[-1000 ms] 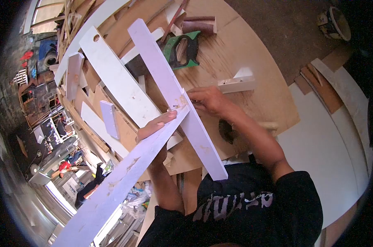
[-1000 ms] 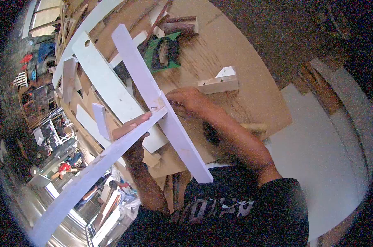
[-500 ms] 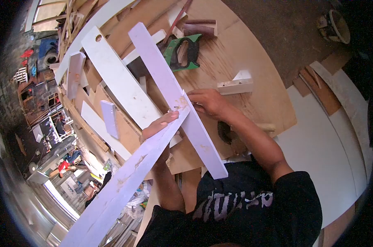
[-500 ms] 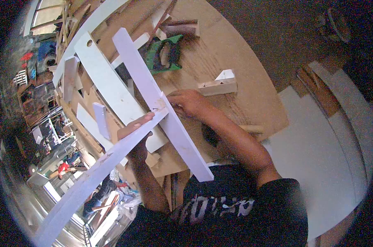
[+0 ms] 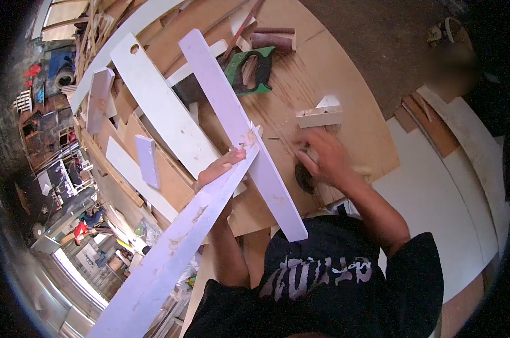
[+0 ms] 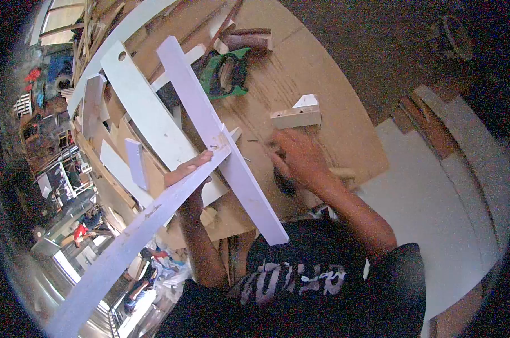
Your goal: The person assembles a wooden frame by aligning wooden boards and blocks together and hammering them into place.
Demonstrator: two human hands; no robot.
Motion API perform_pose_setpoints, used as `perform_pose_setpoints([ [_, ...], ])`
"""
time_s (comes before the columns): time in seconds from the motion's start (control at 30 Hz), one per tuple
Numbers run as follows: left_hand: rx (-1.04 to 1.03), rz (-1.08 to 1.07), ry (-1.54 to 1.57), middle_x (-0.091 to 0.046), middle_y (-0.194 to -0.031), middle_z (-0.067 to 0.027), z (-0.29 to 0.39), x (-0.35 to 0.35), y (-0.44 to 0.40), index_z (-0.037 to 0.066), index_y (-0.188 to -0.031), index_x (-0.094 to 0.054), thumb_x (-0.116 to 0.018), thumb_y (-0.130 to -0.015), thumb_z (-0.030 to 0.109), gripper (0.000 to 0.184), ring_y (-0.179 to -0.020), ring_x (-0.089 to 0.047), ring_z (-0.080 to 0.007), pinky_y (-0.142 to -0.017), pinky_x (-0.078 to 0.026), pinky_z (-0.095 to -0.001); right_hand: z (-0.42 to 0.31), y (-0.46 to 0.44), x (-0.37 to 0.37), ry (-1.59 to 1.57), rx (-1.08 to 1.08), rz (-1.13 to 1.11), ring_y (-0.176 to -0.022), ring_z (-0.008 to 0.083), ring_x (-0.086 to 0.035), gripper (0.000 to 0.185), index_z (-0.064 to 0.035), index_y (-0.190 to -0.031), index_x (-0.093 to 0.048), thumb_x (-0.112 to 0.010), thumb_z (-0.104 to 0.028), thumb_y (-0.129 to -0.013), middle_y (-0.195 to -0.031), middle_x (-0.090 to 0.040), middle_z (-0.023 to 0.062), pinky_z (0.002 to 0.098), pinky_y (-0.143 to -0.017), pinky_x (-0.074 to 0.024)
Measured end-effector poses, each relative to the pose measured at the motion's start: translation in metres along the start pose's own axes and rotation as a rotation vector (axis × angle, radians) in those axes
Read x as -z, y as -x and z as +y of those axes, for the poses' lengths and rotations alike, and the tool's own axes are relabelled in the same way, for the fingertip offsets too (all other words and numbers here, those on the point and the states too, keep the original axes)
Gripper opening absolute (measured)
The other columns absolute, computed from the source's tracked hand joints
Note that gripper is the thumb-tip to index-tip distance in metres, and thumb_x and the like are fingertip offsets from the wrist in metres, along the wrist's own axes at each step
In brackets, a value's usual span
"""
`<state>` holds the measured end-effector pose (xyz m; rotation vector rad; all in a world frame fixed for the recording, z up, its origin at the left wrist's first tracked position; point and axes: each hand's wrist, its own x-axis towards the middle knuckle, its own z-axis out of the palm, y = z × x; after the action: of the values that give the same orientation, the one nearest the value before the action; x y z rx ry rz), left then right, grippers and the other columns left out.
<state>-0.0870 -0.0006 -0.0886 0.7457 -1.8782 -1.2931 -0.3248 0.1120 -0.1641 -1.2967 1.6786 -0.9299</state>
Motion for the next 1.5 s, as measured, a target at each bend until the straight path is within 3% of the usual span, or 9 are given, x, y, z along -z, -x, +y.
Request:
perform_pose_setpoints([
  [0.2,0.074,0.026,0.071,-0.069,-0.110,-0.0257,-0.002,0.002,0.004,0.007,-0.116,-0.057,-0.061,-0.097,0.018,0.022,-0.108,-0.067,-0.0401,-0.094,-0.054,-0.0543,0.033,0.072,0.008,0.561,0.135,-0.306,-0.114,0.0337,-0.054,0.048,-0.0134,-0.125,-0.058,-0.070,-0.013,-0.078,-0.122,-0.058,0.0128,0.0395,-0.097,-0.0445],
  [0.47,0.035,-0.010,0.117,-0.070,-0.109,-0.0240,-0.013,0.003,0.006,0.010,-0.120,-0.059,-0.061,-0.098,0.019,0.024,-0.109,-0.067,-0.0388,-0.102,-0.047,-0.0594,0.042,0.083,0.033,0.324,-0.198,-0.120,-0.101,0.0393,-0.060,0.031,-0.0034,-0.122,-0.056,-0.056,-0.015,-0.093,-0.114,-0.059,0.0178,0.0470,-0.087,-0.0489],
  [0.7,-0.027,-0.072,0.132,-0.071,-0.108,-0.0235,-0.019,0.005,0.002,0.009,-0.115,-0.063,-0.062,-0.098,0.025,0.023,-0.106,-0.068,-0.0383,-0.103,-0.046,-0.0598,-0.062,-0.016,0.101,-0.157,-0.201,-0.011,-0.083,0.0423,-0.063,0.032,-0.0034,-0.119,-0.059,-0.054,-0.029,-0.100,-0.091,-0.067,0.0215,0.0527,-0.074,-0.0491],
  [0.77,0.105,-0.048,0.037,-0.071,-0.109,-0.0230,0.002,-0.001,-0.006,0.006,-0.113,-0.066,-0.062,-0.098,0.025,0.024,-0.104,-0.069,-0.0370,-0.100,-0.050,-0.0548,-0.076,-0.050,0.105,0.320,0.135,-0.171,-0.075,0.0454,-0.063,0.035,-0.0019,-0.108,-0.060,-0.054,-0.036,-0.100,-0.081,-0.066,0.0226,0.0542,-0.069,-0.0494],
  [0.93,0.431,0.002,0.126,-0.071,-0.110,-0.0218,0.012,-0.007,-0.011,-0.006,-0.110,-0.068,-0.063,-0.096,0.020,0.030,-0.100,-0.070,-0.0314,-0.088,-0.057,-0.0400,-0.109,-0.098,0.088,0.293,0.216,-0.470,-0.074,0.0474,-0.064,0.041,-0.0008,-0.099,-0.059,-0.052,-0.041,-0.100,-0.077,-0.064,0.0247,0.0571,-0.065,-0.0496],
  [1.1,0.362,-0.088,0.015,-0.071,-0.108,-0.0218,-0.005,0.002,-0.007,-0.010,-0.110,-0.068,-0.066,-0.093,0.022,0.036,-0.094,-0.070,-0.0261,-0.080,-0.057,-0.0340,-0.110,-0.108,0.080,0.261,0.257,-0.501,-0.072,0.0482,-0.064,0.041,-0.0010,-0.099,-0.059,-0.050,-0.041,-0.100,-0.075,-0.065,0.0255,0.0581,-0.065,-0.0496],
  [1.2,0.752,-0.063,0.217,-0.070,-0.112,-0.0203,-0.012,0.012,-0.004,-0.008,-0.112,-0.068,-0.068,-0.091,0.025,0.039,-0.093,-0.070,-0.0228,-0.077,-0.057,-0.0317,-0.107,-0.112,0.078,0.319,0.307,-0.529,-0.070,0.0482,-0.064,0.041,-0.0007,-0.099,-0.059,-0.050,-0.041,-0.100,-0.074,-0.064,0.0255,0.0571,-0.065,-0.0499],
  [1.4,0.814,-0.314,0.491,-0.052,-0.143,-0.0132,-0.014,0.032,-0.003,0.002,-0.135,-0.058,-0.053,-0.098,0.014,0.039,-0.141,-0.037,-0.0212,-0.119,-0.024,-0.0316,-0.115,-0.115,0.070,0.258,0.287,-0.505,-0.070,0.0477,-0.064,0.042,-0.0002,-0.097,-0.059,-0.049,-0.041,-0.100,-0.072,-0.063,0.0259,0.0568,-0.063,-0.0501],
  [1.5,1.087,-0.245,0.491,-0.070,-0.110,-0.0131,-0.018,0.028,-0.012,-0.001,-0.127,-0.063,-0.069,-0.088,0.022,0.045,-0.089,-0.069,-0.0179,-0.071,-0.055,-0.0277,-0.112,-0.117,0.067,0.334,0.310,-0.567,-0.070,0.0482,-0.063,0.044,0.0001,-0.094,-0.058,-0.049,-0.042,-0.100,-0.071,-0.062,0.0256,0.0565,-0.062,-0.0499],
])
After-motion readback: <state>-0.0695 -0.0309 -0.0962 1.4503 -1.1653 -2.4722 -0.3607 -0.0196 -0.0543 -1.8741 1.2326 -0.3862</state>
